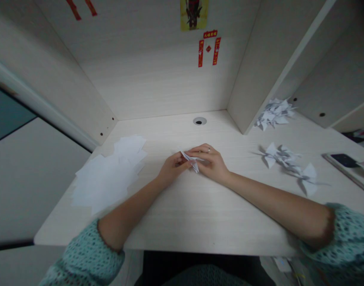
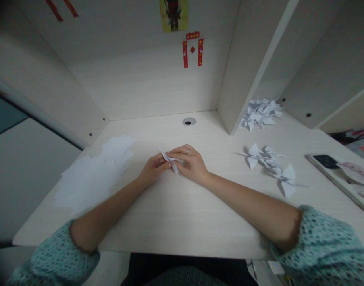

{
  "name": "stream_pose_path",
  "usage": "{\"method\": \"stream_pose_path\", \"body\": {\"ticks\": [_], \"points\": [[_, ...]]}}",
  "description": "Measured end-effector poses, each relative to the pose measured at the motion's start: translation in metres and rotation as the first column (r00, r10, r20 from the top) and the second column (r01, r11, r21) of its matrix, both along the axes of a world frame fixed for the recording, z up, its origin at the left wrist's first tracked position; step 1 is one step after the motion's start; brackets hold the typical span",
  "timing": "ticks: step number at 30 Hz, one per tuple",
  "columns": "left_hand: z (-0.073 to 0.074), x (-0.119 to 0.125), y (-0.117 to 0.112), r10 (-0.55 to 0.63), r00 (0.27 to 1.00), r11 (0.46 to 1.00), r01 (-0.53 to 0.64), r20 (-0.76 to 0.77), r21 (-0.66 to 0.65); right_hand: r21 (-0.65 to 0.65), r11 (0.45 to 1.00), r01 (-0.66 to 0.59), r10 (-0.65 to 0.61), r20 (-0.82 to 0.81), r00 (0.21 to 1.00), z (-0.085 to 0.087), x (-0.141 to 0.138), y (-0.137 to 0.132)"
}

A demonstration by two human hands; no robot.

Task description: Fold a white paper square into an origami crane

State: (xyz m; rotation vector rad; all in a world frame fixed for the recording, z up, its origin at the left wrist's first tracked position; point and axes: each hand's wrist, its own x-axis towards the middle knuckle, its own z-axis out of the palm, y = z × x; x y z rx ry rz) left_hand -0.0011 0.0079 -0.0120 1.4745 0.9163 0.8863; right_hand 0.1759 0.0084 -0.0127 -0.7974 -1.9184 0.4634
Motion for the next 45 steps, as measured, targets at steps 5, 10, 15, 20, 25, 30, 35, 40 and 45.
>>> {"method": "stream_pose_path", "body": {"ticks": [5, 10, 15, 20, 25, 30, 35, 40, 45], "points": [[0.0, 0.0, 0.0, 0.008, 1.0, 1.0, -0.007, -0.028, 0.024, 0.031, 1.0, 0.006, -0.007, 0.029, 1.0, 0.0, 0.001, -0.002], [-0.001, 0.001, 0.0, 0.038, 0.998, 0.998, -0.035, -0.053, 0.051, 0.018, 1.0, 0.022, -0.022, 0.0, 1.0, -0.003, 0.001, 0.0], [-0.005, -0.001, 0.003, 0.042, 0.999, 0.999, -0.043, 0.034, 0.009, -0.098, 0.991, 0.095, -0.106, -0.112, 0.988, -0.005, 0.0, 0.003], [-0.002, 0.0, 0.005, 0.096, 0.993, 0.995, -0.096, 0.076, -0.003, -0.275, 0.956, 0.098, -0.157, -0.202, 0.967, -0.006, -0.001, 0.005], [0.009, 0.002, 0.002, 0.205, 0.974, 0.978, -0.206, 0.091, 0.003, -0.24, 0.968, 0.076, -0.116, -0.158, 0.981, -0.007, -0.002, 0.004], [0.017, 0.003, -0.002, 0.231, 0.968, 0.972, -0.235, 0.1, 0.031, -0.223, 0.969, 0.104, -0.129, -0.1, 0.987, -0.007, -0.001, 0.005], [0.015, 0.002, -0.001, 0.231, 0.969, 0.97, -0.236, 0.089, 0.058, -0.225, 0.965, 0.131, -0.143, -0.039, 0.989, -0.011, 0.0, 0.008], [0.007, -0.001, 0.002, 0.226, 0.972, 0.968, -0.231, 0.06, 0.093, -0.266, 0.952, 0.153, -0.159, 0.0, 0.987, -0.015, 0.001, 0.011], [0.005, -0.002, 0.003, 0.231, 0.97, 0.964, -0.239, 0.072, 0.114, -0.272, 0.954, 0.125, -0.142, -0.042, 0.989, -0.014, 0.0, 0.01]]}}
